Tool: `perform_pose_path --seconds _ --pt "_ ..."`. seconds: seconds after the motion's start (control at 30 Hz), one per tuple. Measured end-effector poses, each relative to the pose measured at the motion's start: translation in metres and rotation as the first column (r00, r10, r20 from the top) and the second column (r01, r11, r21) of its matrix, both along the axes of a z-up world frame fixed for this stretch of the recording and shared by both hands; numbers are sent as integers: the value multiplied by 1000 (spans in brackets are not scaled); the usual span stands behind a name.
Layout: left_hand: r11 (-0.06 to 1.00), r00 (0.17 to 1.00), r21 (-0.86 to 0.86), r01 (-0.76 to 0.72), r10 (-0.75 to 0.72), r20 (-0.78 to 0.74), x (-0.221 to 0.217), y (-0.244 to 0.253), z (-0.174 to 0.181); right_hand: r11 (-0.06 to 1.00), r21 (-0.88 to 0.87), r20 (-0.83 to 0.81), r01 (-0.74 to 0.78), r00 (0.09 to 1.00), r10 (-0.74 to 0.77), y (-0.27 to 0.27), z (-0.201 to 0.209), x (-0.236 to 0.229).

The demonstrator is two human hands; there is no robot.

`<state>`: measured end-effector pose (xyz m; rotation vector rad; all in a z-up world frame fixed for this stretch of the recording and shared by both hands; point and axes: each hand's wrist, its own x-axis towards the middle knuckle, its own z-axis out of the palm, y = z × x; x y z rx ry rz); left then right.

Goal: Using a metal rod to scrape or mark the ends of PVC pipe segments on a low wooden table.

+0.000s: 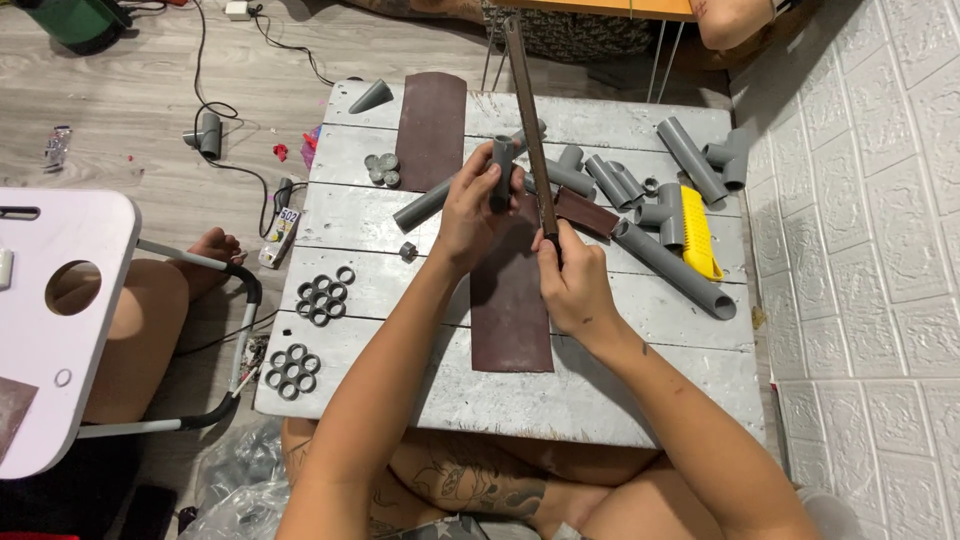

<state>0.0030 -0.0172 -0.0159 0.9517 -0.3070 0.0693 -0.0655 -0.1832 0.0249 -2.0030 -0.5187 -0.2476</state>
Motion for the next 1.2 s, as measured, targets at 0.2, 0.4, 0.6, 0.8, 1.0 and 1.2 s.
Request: perform_pose_path --seconds 0.2,0.4,0.6,0.8,1.0,1.2 --pt "988 1000 151 10 -9 -8 2 0 -9 998 7 51 68 996 -68 -6 6 3" --pt "889 971 393 -236 231 60 -11 -6 11 996 50 33 73 997 -75 -7 4 7" --pt "929 954 287 -233 276 -119 -10 -3 14 998 20 53 55 997 -56 -6 6 6" --pt "943 973 279 -181 214 -91 -4 -1 4 978 -185 50 94 995 -86 -14 4 8" --pt "939 944 227 -258 295 -146 -3 -2 0 721 -646 220 252 965 -141 -23 -21 17" --pt "753 916 550 -361 398 56 -11 -2 15 613 -727 305 310 945 -117 -27 -40 25"
